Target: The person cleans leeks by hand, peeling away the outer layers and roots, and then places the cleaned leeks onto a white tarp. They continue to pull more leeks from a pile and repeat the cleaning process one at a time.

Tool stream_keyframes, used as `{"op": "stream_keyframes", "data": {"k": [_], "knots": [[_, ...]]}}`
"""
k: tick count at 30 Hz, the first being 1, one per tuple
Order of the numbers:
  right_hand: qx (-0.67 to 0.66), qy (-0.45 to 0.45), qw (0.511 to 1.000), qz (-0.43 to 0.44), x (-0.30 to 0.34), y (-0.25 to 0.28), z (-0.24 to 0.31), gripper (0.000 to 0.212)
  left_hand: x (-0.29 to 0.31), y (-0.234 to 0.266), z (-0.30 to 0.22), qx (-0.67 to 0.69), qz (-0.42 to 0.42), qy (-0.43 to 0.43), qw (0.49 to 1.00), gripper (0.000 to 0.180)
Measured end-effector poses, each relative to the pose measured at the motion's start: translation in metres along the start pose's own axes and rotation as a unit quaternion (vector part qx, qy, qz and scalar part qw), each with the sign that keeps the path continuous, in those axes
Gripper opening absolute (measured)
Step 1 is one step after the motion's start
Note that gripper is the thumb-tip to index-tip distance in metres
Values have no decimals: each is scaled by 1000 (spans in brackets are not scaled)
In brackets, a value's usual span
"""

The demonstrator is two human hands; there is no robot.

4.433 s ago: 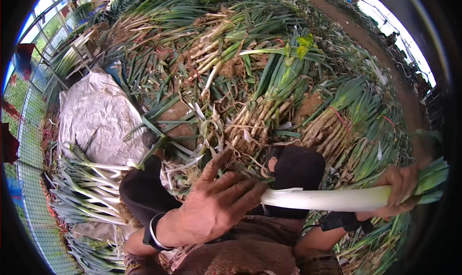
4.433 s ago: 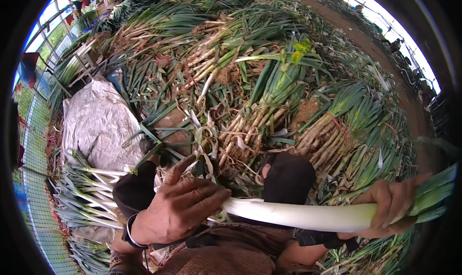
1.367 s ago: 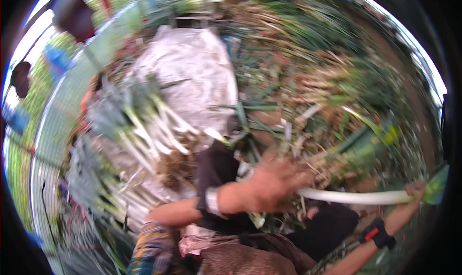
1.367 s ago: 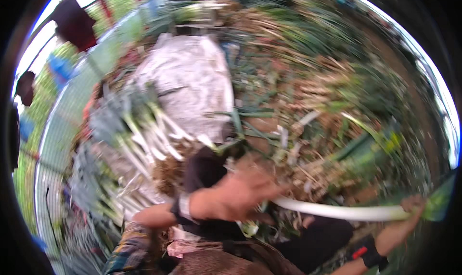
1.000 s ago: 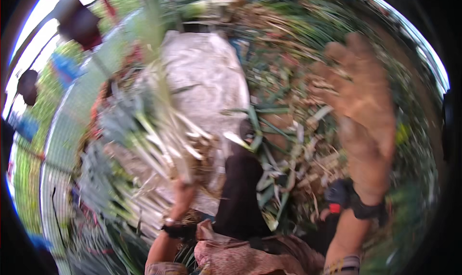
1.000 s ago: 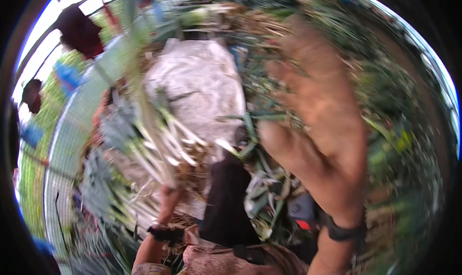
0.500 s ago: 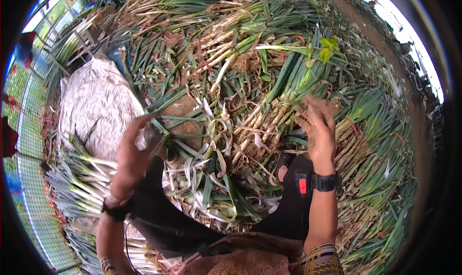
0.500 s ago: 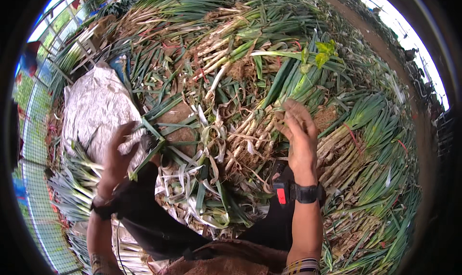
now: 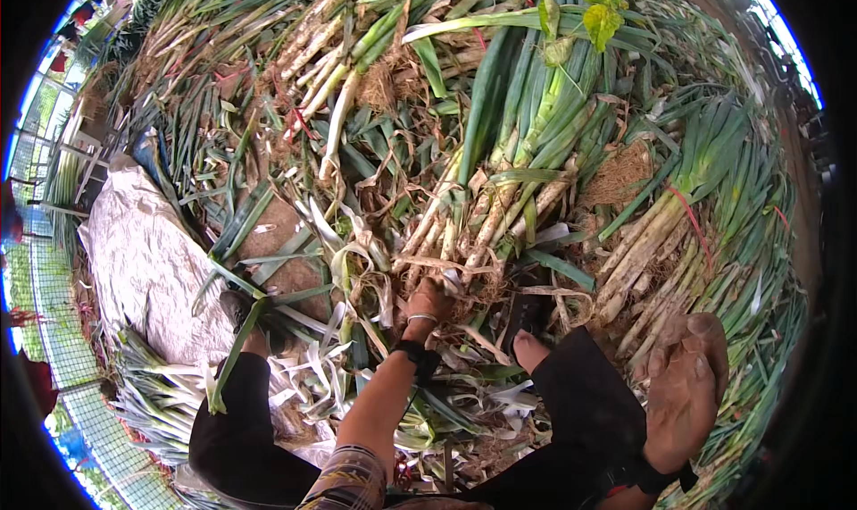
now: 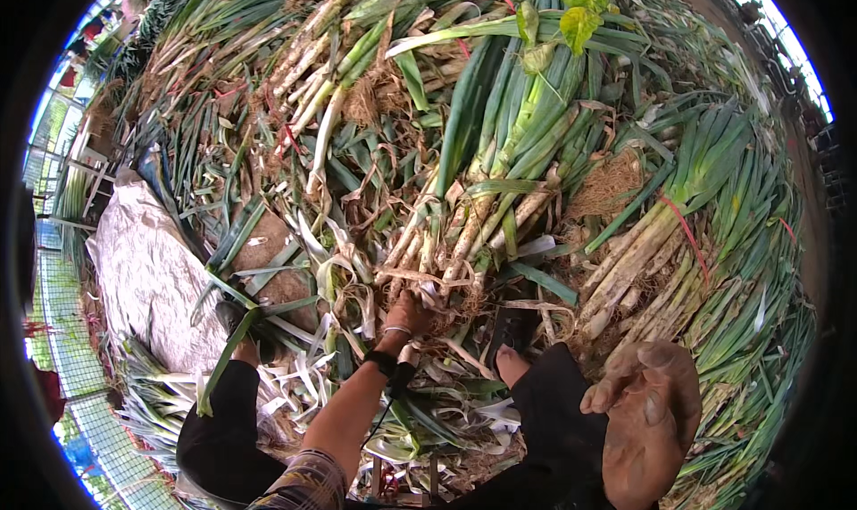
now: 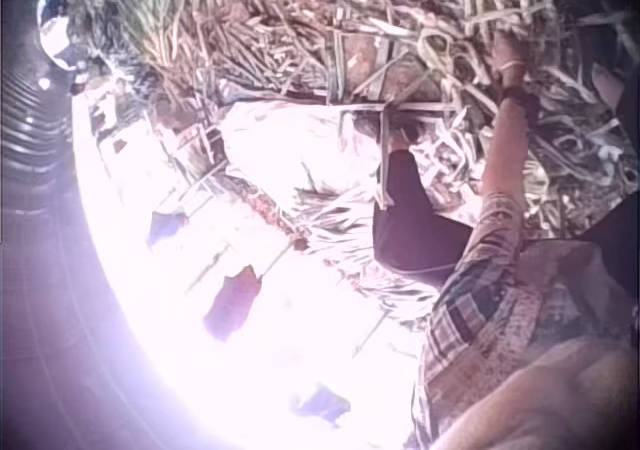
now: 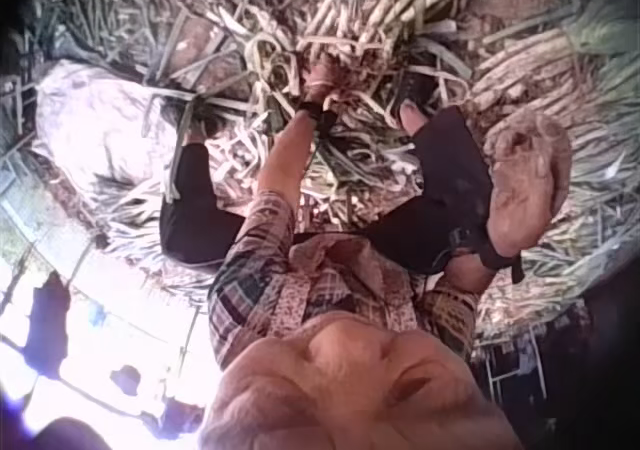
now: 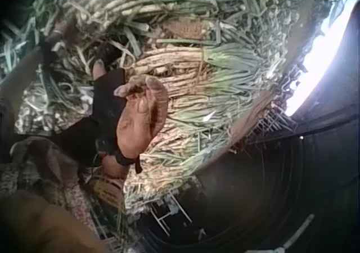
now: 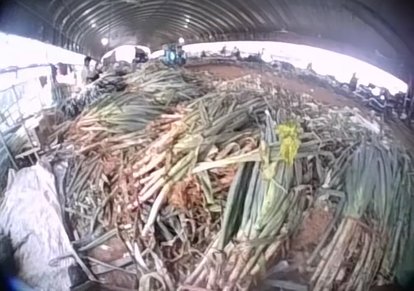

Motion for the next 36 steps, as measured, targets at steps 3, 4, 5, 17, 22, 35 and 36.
{"op": "stream_keyframes", "data": {"k": [3, 4, 5, 17, 22, 35, 36], "knots": [[-7, -29, 999, 11, -2, -9, -6, 30, 24, 25, -11, 57, 50, -52, 996, 48], [0, -19, 1000, 4, -1, -5, -2, 30, 47, 32, -33, 340, 114, -24, 933, 41], [-16, -36, 999, 6, 1, -9, -3, 31, 62, 59, -42, 321, 108, -52, 939, 38], [-193, -189, 944, 188, 39, -143, -87, 42, 361, 203, -84, 477, 289, -11, 830, 20], [-326, -135, 906, 232, 52, -187, -34, 35, 379, 195, -48, 402, 199, -212, 869, 58], [-191, 77, 978, 32, 22, -92, -3, 36, 264, 203, -190, 657, -65, -211, 721, 15], [-202, 94, 974, 32, 16, -85, 5, 35, 263, 200, -185, 684, -79, -182, 702, 20]]}}
Point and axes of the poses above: each hand's wrist, its own x-axis away from the middle knuckle, its own y-axis out of the back of the hand, z = x × y, the point moved 9 cm from there along -x, towards the middle knuckle, and after that the axes turned 1 degree about y, right-handed, at the moved point
